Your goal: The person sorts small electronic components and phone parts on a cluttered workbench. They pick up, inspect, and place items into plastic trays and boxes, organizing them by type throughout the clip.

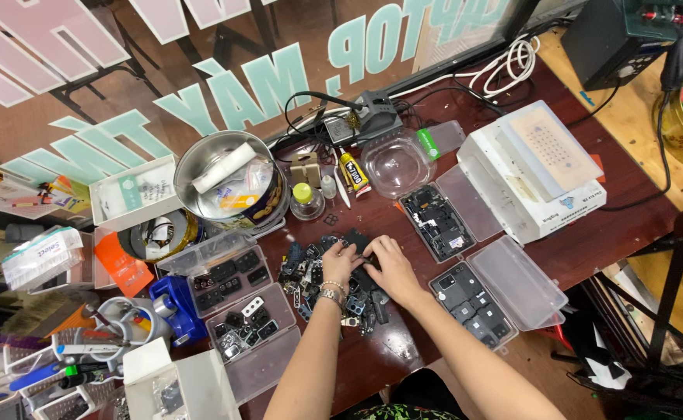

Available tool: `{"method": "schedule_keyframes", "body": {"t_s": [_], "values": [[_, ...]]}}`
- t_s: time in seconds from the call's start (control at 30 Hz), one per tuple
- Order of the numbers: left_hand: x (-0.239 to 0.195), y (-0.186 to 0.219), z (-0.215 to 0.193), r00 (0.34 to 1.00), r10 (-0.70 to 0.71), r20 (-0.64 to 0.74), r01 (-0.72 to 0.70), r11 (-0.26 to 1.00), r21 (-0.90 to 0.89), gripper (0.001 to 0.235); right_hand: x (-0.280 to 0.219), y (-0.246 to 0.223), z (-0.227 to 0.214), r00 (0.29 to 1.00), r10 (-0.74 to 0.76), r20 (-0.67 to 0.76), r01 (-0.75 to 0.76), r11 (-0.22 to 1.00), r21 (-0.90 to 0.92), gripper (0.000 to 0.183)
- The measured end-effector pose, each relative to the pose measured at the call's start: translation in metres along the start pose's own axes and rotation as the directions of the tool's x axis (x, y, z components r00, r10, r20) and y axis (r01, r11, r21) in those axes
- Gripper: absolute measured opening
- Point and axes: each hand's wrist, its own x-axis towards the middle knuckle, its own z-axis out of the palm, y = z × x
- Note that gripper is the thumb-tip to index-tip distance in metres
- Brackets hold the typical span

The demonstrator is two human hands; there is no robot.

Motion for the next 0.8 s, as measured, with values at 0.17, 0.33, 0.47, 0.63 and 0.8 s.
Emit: {"method": "schedule_keyframes", "body": {"t_s": [0.17, 0.33, 0.47, 0.63, 0.8], "values": [[-0.001, 0.006, -0.002, 0.998, -0.032, 0.052, 0.033, 0.999, -0.022, 0.025, 0.013, 0.036, -0.016, 0.988, 0.149, -0.041, -0.130, 0.946, 0.297, 0.022], [-0.018, 0.018, 0.004, 0.974, -0.087, 0.210, 0.088, 0.996, 0.007, 0.024, 0.018, 0.068, -0.015, 0.893, 0.374, 0.252, -0.449, 0.784, 0.429, 0.028], [-0.038, 0.032, 0.009, 0.971, -0.102, 0.217, 0.109, 0.994, -0.022, 0.026, 0.018, 0.074, -0.013, 0.857, 0.351, 0.378, -0.505, 0.719, 0.477, 0.024], [-0.058, 0.051, 0.008, 0.968, -0.172, 0.183, 0.196, 0.973, -0.119, 0.034, 0.015, 0.078, -0.012, 0.798, 0.347, 0.493, -0.590, 0.620, 0.518, 0.021], [-0.058, 0.047, 0.004, 0.970, -0.114, 0.216, 0.128, 0.990, -0.052, 0.032, 0.008, 0.079, -0.010, 0.792, 0.347, 0.503, -0.593, 0.634, 0.496, 0.020]]}}
